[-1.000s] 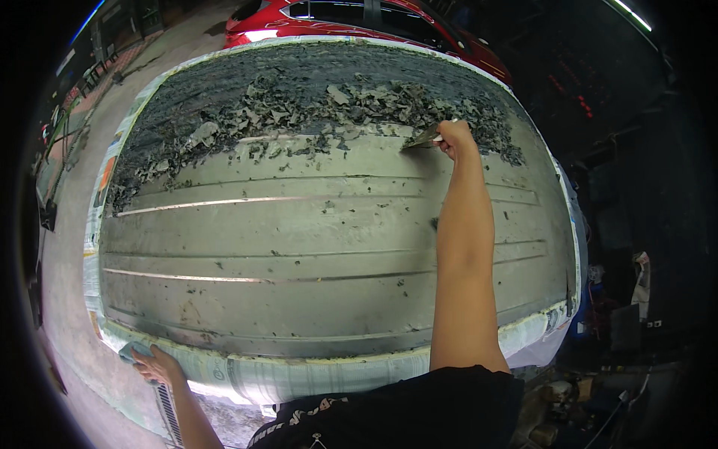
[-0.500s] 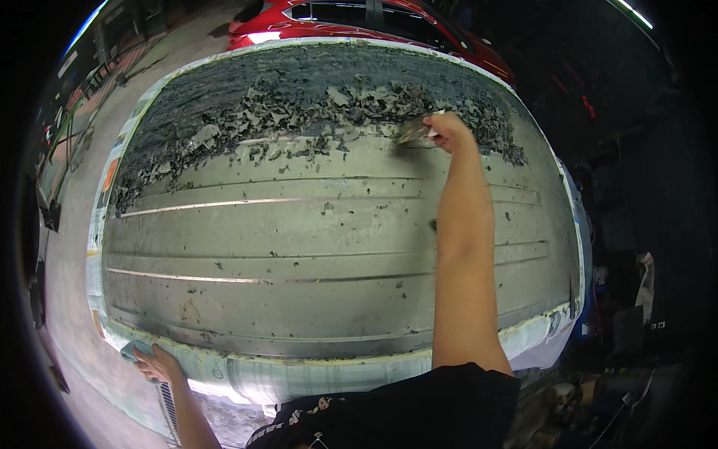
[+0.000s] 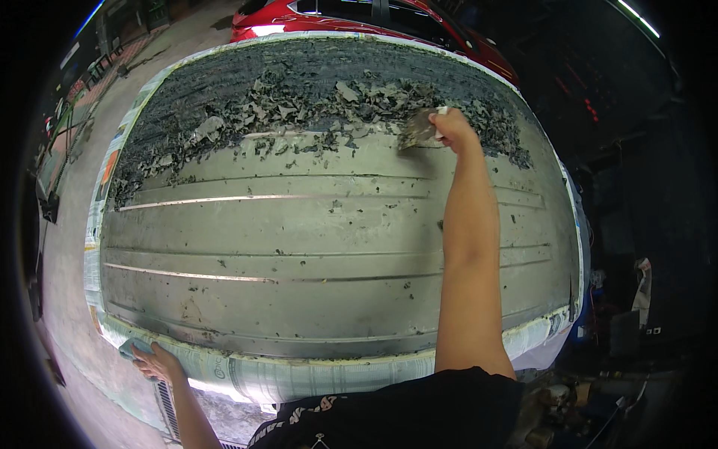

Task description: The person scrapes a thick, flaking gray coating from the hood of a red car using a metal scraper. They repeatedly remove chunks of the material and wipe the surface with a cloth. The hood is partially covered with newspaper and plastic sheeting to protect surrounding areas.

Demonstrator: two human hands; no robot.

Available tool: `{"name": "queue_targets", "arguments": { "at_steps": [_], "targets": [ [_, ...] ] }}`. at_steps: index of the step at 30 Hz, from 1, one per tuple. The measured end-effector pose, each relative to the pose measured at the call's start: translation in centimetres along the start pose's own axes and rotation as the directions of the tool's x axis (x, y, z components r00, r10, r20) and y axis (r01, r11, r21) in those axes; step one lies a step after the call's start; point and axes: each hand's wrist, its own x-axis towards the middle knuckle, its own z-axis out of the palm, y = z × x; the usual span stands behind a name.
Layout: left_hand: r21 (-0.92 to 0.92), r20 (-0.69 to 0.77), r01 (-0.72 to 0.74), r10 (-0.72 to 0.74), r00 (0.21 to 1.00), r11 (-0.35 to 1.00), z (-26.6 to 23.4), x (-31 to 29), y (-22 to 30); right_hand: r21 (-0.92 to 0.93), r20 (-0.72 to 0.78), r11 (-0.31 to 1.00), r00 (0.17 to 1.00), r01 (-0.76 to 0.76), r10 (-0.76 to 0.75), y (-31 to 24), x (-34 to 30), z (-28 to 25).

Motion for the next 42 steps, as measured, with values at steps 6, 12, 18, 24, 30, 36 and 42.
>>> {"name": "queue_targets", "arguments": {
  "at_steps": [6,12,18,24,30,36,42],
  "targets": [
    [-0.001,-0.012,0.018,-0.018,1.000,1.000,0.3,0.1,-0.8,-0.011,-0.146,1.000,0.989,-0.010,0.008,3.0,0.0,-1.2],
    [-0.015,0.008,0.020,-0.019,1.000,1.000,-0.6,-0.4,0.7,0.026,-0.065,0.986,0.985,0.163,-0.161,-0.4,-0.6,7.3],
    [-0.016,-0.007,-0.012,0.012,1.000,1.000,0.3,0.0,-0.4,-0.108,-0.083,0.986,0.987,0.130,-0.140,-3.4,-0.9,1.7],
    [-0.015,0.019,0.017,-0.017,1.000,1.000,-0.5,-0.6,0.2,-0.061,-0.110,0.990,0.985,0.125,-0.131,2.1,-1.5,0.3],
    [-0.017,0.008,-0.003,0.003,1.000,1.000,-0.2,-0.2,0.2,-0.041,-0.148,0.956,0.945,0.289,-0.292,-0.1,-0.2,7.3],
    [-0.030,-0.025,-0.024,0.023,0.999,0.999,0.5,-0.2,-1.0,-0.107,-0.282,0.945,0.902,0.309,-0.327,0.9,0.0,2.1],
    [-0.032,-0.013,-0.020,0.020,1.000,0.999,0.1,-0.3,0.0,-0.188,-0.442,0.942,0.833,0.276,-0.332,4.4,0.0,3.1]
  ]
}}
